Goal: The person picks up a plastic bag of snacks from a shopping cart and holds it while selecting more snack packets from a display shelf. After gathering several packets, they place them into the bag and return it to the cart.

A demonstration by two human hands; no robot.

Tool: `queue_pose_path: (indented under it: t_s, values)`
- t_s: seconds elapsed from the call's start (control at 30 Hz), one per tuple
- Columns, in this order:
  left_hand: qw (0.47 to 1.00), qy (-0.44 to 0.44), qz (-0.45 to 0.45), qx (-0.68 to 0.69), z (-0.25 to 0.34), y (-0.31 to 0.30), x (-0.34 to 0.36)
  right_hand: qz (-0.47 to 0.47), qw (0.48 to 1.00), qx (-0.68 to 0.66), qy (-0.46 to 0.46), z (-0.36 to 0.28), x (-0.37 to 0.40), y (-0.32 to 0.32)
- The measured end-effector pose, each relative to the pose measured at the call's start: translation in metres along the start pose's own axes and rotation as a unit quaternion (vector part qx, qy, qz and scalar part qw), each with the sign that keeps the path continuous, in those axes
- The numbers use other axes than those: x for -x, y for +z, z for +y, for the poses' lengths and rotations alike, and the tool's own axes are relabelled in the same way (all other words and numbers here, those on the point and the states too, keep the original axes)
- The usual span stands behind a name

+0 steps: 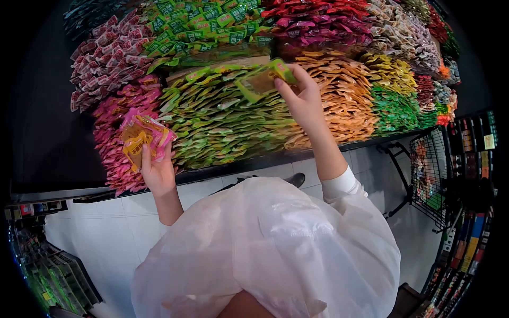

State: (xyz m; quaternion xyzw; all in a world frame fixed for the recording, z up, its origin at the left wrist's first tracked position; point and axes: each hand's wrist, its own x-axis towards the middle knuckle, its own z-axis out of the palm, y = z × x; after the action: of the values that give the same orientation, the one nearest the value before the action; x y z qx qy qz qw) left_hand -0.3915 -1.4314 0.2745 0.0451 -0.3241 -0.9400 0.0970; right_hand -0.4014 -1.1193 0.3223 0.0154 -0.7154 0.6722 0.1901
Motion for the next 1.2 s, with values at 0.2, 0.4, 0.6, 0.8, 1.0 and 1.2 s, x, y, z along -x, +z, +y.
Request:
queue_pose_path:
  t_s: [0.2,0.4,0.6,0.8,1.0,1.2]
  values:
    - [0.999,-0.014,-0.043,-0.014,-0.007,-0.001,0.009,0.101,0.989,-0.007,-0.107,-0.009,-0.022,-0.027]
    - [0.997,-0.013,-0.066,-0.024,-0.013,-0.004,0.008,0.038,0.988,0.07,-0.136,-0.006,-0.019,-0.033]
    - [0.995,-0.031,-0.09,0.002,-0.02,0.0,0.01,-0.031,0.929,0.265,-0.257,-0.014,-0.021,-0.017]
    - [0.996,-0.029,-0.078,0.015,-0.02,0.004,0.012,-0.092,0.885,0.329,-0.316,-0.009,-0.014,0.006]
    - [0.996,-0.046,-0.078,0.002,-0.021,-0.004,0.011,-0.089,0.847,0.365,-0.376,-0.002,-0.016,0.033]
    - [0.997,-0.041,-0.066,-0.005,-0.022,-0.013,0.012,-0.078,0.816,0.4,-0.41,-0.004,-0.013,0.045]
